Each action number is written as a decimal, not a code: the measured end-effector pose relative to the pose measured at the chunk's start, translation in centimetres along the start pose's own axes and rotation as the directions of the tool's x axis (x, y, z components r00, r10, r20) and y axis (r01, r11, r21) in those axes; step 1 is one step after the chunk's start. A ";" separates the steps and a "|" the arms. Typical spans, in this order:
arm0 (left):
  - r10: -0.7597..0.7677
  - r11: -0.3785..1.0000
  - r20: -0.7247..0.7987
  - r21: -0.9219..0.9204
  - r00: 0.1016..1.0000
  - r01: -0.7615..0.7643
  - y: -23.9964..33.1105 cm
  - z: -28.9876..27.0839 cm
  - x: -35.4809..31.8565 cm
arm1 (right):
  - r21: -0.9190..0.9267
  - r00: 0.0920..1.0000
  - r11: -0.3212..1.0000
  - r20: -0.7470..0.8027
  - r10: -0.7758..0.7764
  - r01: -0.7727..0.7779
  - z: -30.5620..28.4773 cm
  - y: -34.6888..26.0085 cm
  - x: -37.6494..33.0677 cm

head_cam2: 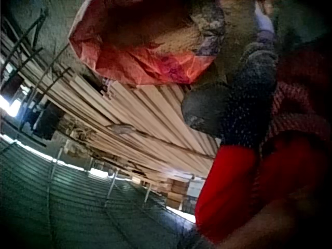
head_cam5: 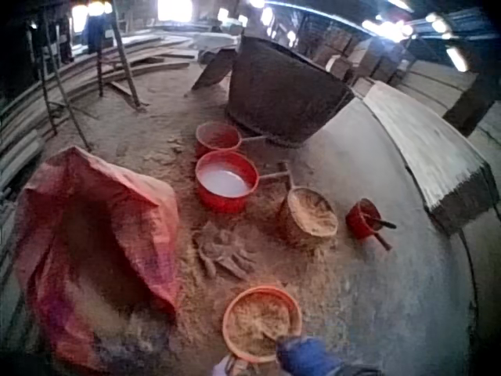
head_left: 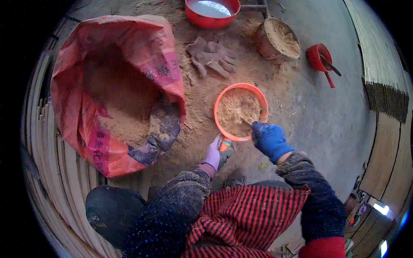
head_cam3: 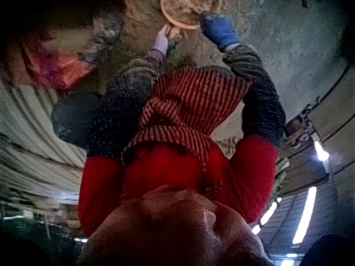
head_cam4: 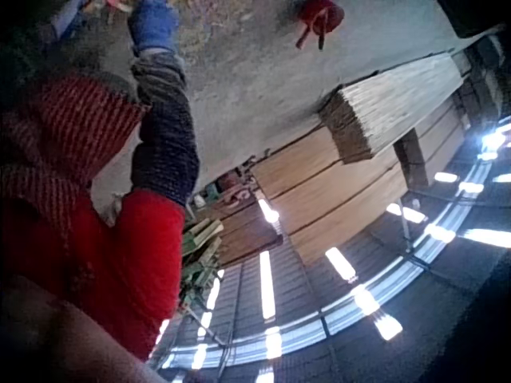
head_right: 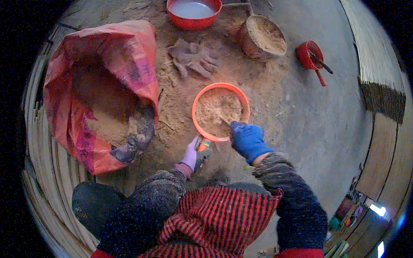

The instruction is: The person scoops a brown granular substance from a large red sack into an orange bowl containing a white liquid. They use a small tool to mix the ingredients together, repeatedly adding more of the granular substance to achieve a consistent mixture.

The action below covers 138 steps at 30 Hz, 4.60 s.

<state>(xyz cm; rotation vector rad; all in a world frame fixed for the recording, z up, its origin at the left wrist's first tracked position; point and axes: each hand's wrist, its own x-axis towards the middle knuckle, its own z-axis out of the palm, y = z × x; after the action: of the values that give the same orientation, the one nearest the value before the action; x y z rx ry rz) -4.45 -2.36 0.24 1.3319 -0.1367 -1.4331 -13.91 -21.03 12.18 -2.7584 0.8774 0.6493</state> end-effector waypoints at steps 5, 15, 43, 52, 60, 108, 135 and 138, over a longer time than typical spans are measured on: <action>-0.145 0.986 -0.002 -0.088 0.989 0.145 1.1 -1.3 -0.7 | -0.016 0.989 1.000 -0.147 -0.011 0.009 -3.8 1.1 -0.2; 0.042 0.998 0.010 0.054 0.999 -0.042 0.9 -0.6 -0.2 | 0.022 0.993 0.998 -0.105 -0.050 0.053 -3.6 1.5 -0.7; 0.018 0.999 -0.055 0.047 0.998 -0.016 0.8 0.6 0.0 | 0.837 0.844 0.168 0.476 0.246 -0.521 0.2 0.4 -2.9; 0.054 0.997 -0.084 0.064 0.995 -0.048 0.4 0.0 0.1 | 0.873 0.855 0.126 0.418 0.308 -0.472 -6.9 -0.8 -2.5; -0.022 0.999 -0.053 -0.032 0.998 0.020 -0.6 0.4 1.1 | 0.216 0.973 0.954 -0.051 0.224 -0.208 -0.6 1.7 0.7; 0.043 0.998 0.004 -0.046 0.999 -0.043 0.9 1.1 1.5 | -0.182 0.990 0.983 -0.135 -0.043 0.018 0.2 -0.9 2.8; 0.018 0.999 -0.093 -0.036 0.995 -0.021 2.6 0.0 -0.3 | -0.275 0.998 0.961 -0.068 0.000 -0.019 -4.9 3.9 7.8; 0.062 0.998 -0.089 -0.021 0.994 -0.065 2.9 0.4 -0.3 | -0.061 0.993 0.996 0.093 0.078 -0.073 -2.9 4.5 3.2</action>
<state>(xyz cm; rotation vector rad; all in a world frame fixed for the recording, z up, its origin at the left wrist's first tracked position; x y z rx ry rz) -3.05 -3.42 2.66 1.3574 -0.1025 -1.3165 -13.20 -27.12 13.19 -2.7288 0.9607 0.8248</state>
